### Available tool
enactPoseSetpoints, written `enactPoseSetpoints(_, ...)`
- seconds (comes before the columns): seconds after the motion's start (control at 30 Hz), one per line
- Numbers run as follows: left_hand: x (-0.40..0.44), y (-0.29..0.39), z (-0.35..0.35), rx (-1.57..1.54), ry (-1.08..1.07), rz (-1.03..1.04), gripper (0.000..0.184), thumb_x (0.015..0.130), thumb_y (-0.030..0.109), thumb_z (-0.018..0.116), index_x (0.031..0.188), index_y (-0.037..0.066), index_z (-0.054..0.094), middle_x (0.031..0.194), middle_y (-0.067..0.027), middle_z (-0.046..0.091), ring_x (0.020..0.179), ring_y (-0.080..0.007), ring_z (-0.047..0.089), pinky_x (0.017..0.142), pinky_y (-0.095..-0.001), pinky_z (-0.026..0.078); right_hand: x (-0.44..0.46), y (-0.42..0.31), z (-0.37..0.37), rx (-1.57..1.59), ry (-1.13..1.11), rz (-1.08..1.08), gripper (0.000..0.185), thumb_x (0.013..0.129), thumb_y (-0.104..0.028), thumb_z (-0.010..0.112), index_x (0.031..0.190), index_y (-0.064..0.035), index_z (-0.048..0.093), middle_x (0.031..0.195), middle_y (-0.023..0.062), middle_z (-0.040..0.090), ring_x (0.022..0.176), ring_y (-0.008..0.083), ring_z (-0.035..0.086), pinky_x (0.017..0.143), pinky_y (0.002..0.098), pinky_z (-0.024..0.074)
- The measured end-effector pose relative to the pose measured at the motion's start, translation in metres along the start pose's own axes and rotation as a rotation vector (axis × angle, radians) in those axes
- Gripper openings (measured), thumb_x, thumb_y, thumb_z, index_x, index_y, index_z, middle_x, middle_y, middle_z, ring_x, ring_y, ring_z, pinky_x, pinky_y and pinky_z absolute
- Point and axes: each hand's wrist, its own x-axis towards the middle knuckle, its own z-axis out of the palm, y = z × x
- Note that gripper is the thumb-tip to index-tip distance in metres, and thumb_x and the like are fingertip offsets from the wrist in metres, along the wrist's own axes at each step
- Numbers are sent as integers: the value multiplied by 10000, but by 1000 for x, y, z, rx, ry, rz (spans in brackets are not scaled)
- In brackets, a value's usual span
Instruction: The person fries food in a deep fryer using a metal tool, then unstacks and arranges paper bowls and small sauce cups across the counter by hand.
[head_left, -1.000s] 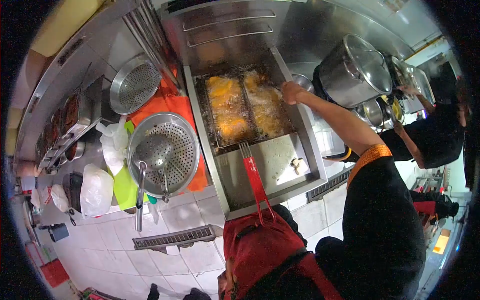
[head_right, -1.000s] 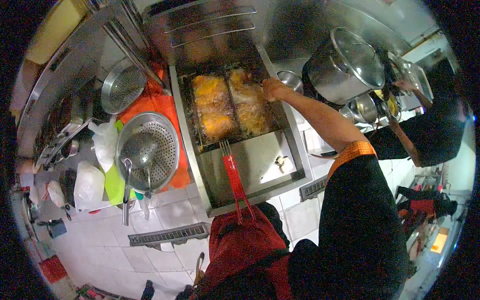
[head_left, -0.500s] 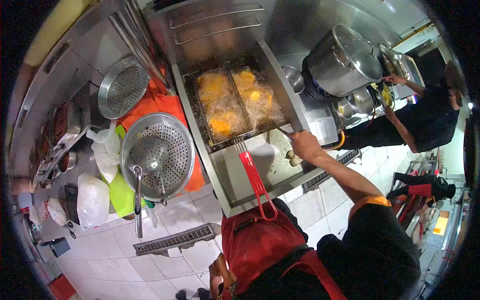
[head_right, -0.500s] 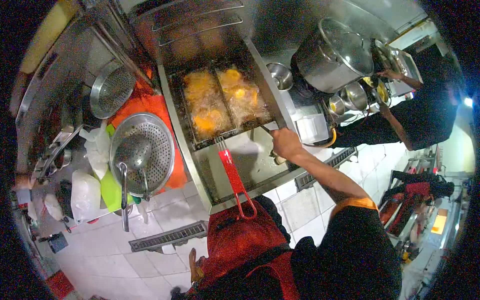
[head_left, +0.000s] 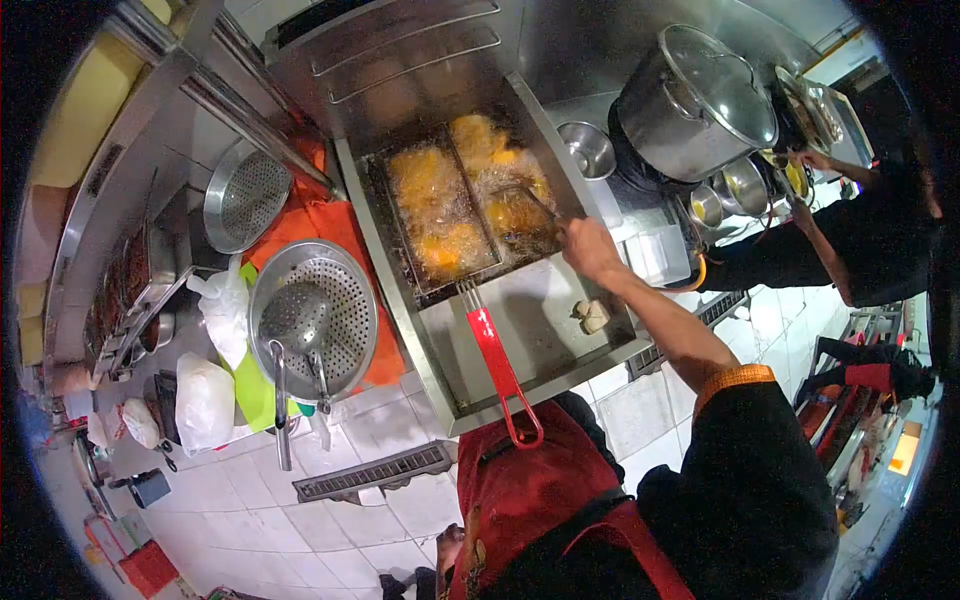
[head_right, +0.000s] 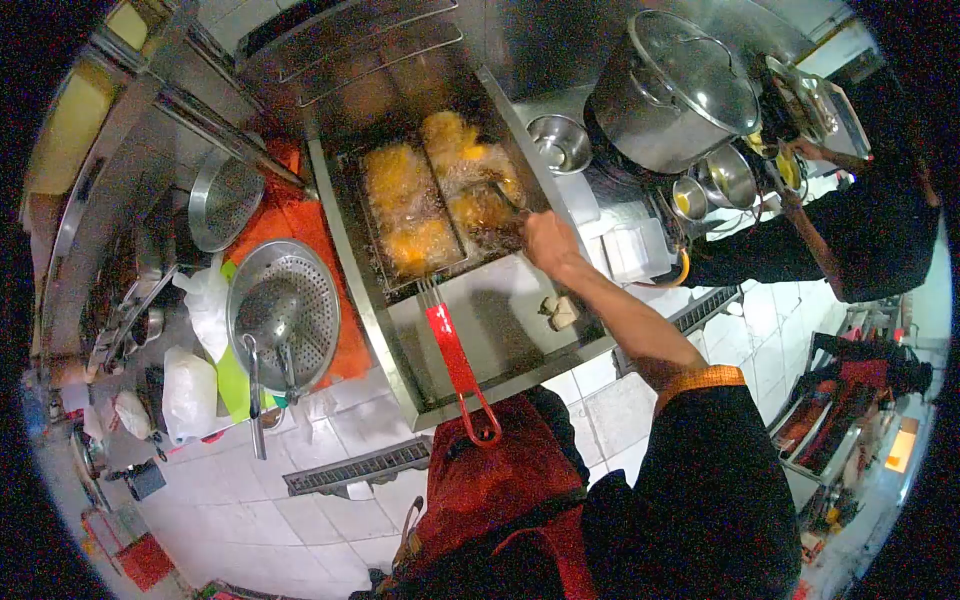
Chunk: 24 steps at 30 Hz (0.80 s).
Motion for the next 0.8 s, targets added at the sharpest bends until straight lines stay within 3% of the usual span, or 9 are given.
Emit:
enactPoseSetpoints(0.17,-16,19,-10,-221,9,-66,365,748,282,651,925,-19,545,804,-156,652,733,-367,621,653,-424,499,17,-21,-47,25,243,-145,172,761,-73,566,891,-5,656,780,258,633,753,406,637,671,470,528)
enactPoseSetpoints(0.23,-18,22,-24,74,357,561,366,793,326,629,872,-29,586,670,-105,611,568,-296,591,526,-386,470,64,-25,-49,-82,258,-159,187,778,-115,553,912,-37,656,816,229,639,766,396,631,688,471,525)
enactPoseSetpoints(0.27,-14,18,-29,72,365,559,366,793,326,629,872,-29,586,670,-105,611,568,-296,591,526,-386,470,98,-15,-30,-162,277,-186,191,781,-128,550,912,-41,659,829,213,646,763,396,630,690,474,526)
enactPoseSetpoints(0.33,-10,-1,-24,-1442,-44,-460,378,847,365,583,817,-9,624,537,-43,523,425,-176,505,403,-308,383,123,-29,-26,-199,204,-129,187,779,-143,554,894,-42,662,833,206,649,759,398,629,687,476,523)
enactPoseSetpoints(0.37,-20,95,-105,-1047,170,-396,459,892,433,522,763,4,621,472,-4,463,360,-95,427,353,-255,309,130,-38,-21,-239,132,-60,185,777,-157,558,876,-43,664,837,198,652,756,399,627,683,479,521)
enactPoseSetpoints(0.4,-19,83,-100,-534,340,-17,492,900,454,503,743,1,613,469,-1,463,345,-103,415,345,-267,303,128,-39,-13,-244,127,-68,185,777,-157,558,876,-43,664,837,198,652,756,399,627,683,479,521)
enactPoseSetpoints(0.6,15,38,-119,-670,146,-35,465,892,449,535,846,-9,608,517,-9,504,350,-102,408,348,-278,304,76,-25,-22,-255,88,-274,183,767,-182,556,773,-20,640,808,239,630,794,412,619,734,482,499)
enactPoseSetpoints(0.67,34,10,-100,-1112,154,31,480,887,460,537,904,-16,599,526,-12,500,364,-107,404,355,-275,315,47,-31,-39,-236,65,-182,173,762,-157,570,826,-26,662,821,238,631,794,405,621,724,471,506)
enactPoseSetpoints(0.8,35,-5,-115,-1326,-90,-331,456,907,393,473,796,-22,625,482,-20,463,357,-128,401,352,-286,324,-41,-53,-96,-98,55,-144,267,776,-134,604,1031,-102,677,877,223,642,787,383,631,716,455,514)
